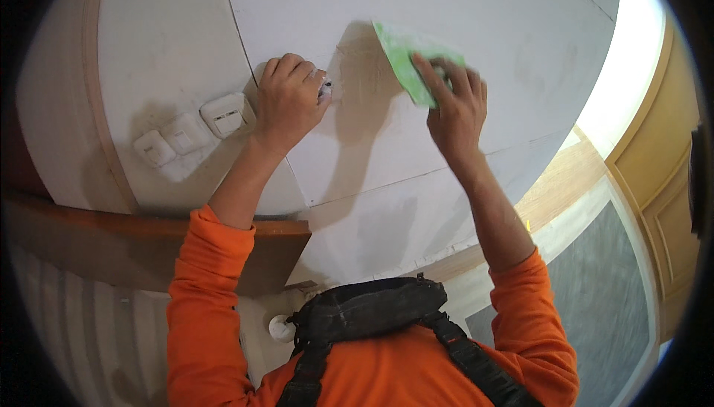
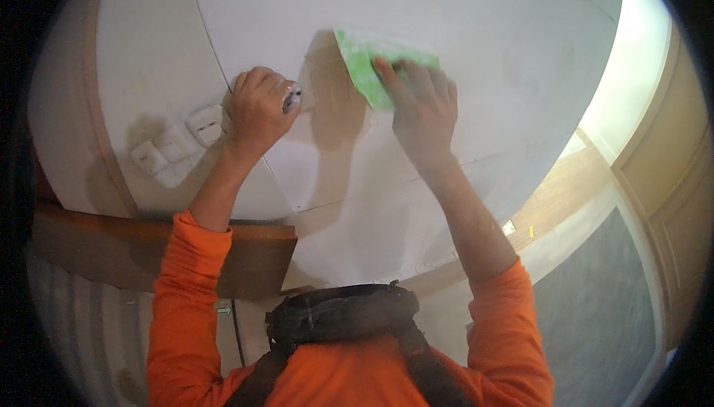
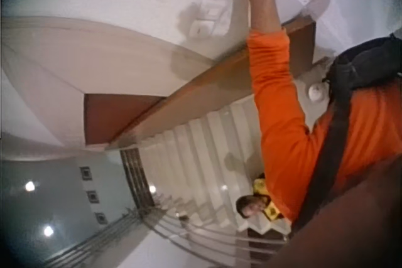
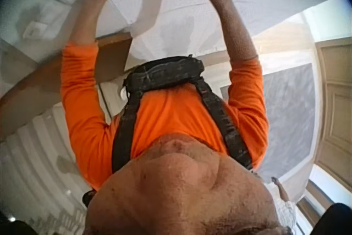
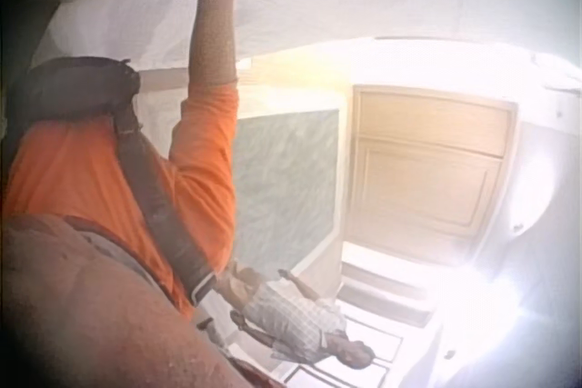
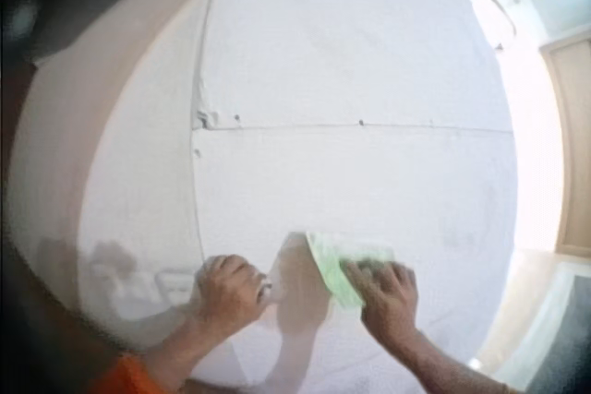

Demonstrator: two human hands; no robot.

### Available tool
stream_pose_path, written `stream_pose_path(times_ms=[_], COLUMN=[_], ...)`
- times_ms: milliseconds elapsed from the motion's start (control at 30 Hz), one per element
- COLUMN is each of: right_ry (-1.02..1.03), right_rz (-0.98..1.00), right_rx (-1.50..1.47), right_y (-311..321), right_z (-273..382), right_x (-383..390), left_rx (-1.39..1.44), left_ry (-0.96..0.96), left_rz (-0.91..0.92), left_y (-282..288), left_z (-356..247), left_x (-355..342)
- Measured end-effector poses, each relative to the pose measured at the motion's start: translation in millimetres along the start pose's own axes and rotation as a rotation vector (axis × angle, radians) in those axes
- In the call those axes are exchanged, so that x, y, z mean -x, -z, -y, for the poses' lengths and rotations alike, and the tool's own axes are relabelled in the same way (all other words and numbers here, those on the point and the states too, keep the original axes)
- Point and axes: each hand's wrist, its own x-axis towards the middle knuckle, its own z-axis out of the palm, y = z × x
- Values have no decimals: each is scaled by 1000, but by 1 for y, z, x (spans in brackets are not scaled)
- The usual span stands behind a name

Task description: The person scoops white wall compound from a bucket with a putty knife and applies it to a wall section near electrical switches using a green trowel. The person repeatedly smooths the compound over the same area around the switches.

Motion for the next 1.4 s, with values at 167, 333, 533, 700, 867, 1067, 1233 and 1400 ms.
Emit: stream_pose_path(times_ms=[167,333,533,700,867,1067,1233,1400], right_ry=[34,45,-118,-118,-111,-114,-185,-46], right_rz=[154,355,206,-2,-71,122,280,-77], right_rx=[72,24,-37,66,78,89,46,105], right_y=[-13,-28,-9,-9,-21,-44,-29,-10], right_z=[14,31,37,19,13,32,47,27], right_x=[11,101,118,70,59,82,115,36], left_rx=[2,-3,-4,-9,15,11,13,7], left_ry=[3,-22,2,-4,0,-2,-16,-7], left_rz=[5,3,38,15,-6,-3,18,24], left_y=[2,1,5,1,0,-1,0,0], left_z=[-3,-2,-2,-3,-3,-4,-2,-1], left_x=[-2,-1,-1,-2,-1,-2,-1,2])
